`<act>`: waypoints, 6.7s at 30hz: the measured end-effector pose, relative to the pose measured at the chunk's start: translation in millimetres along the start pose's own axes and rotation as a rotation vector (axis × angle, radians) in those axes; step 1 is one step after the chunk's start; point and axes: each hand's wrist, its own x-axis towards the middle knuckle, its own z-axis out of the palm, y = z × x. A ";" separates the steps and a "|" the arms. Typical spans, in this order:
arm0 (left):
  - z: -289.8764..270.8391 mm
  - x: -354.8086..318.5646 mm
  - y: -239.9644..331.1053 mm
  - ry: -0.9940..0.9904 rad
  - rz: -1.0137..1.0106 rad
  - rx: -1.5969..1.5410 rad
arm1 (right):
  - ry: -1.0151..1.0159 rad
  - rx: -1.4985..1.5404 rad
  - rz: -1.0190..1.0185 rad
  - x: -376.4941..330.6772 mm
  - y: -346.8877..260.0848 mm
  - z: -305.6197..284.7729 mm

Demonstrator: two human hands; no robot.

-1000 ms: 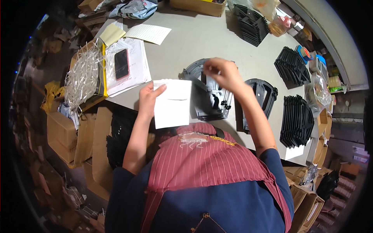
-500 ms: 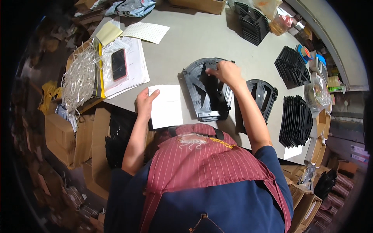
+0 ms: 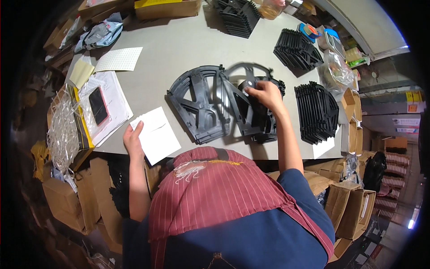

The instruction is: The person peels small white circular stickers from a sheet and applies them to black plastic components before stacking the components on a table.

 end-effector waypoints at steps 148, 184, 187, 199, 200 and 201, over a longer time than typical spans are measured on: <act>-11.4 -4.8 0.4 -0.099 0.029 0.141 | 0.035 0.379 -0.151 -20.3 -57.6 -16.8; 57.1 -25.9 61.1 -0.213 0.020 0.247 | -0.101 0.188 -0.817 -14.7 -147.9 47.1; 7.9 -4.1 24.9 -0.102 -0.014 0.318 | -0.236 0.059 -0.598 49.5 -115.7 60.3; -4.0 -3.4 9.8 -0.009 0.026 0.249 | -0.043 -0.488 -0.544 78.2 -99.7 107.5; -6.9 -3.6 8.3 -0.007 0.022 0.249 | 0.047 -0.484 -0.522 75.9 -99.3 107.5; -10.3 -1.6 6.9 -0.013 0.014 0.282 | 0.046 -0.484 -0.527 68.8 -104.1 103.9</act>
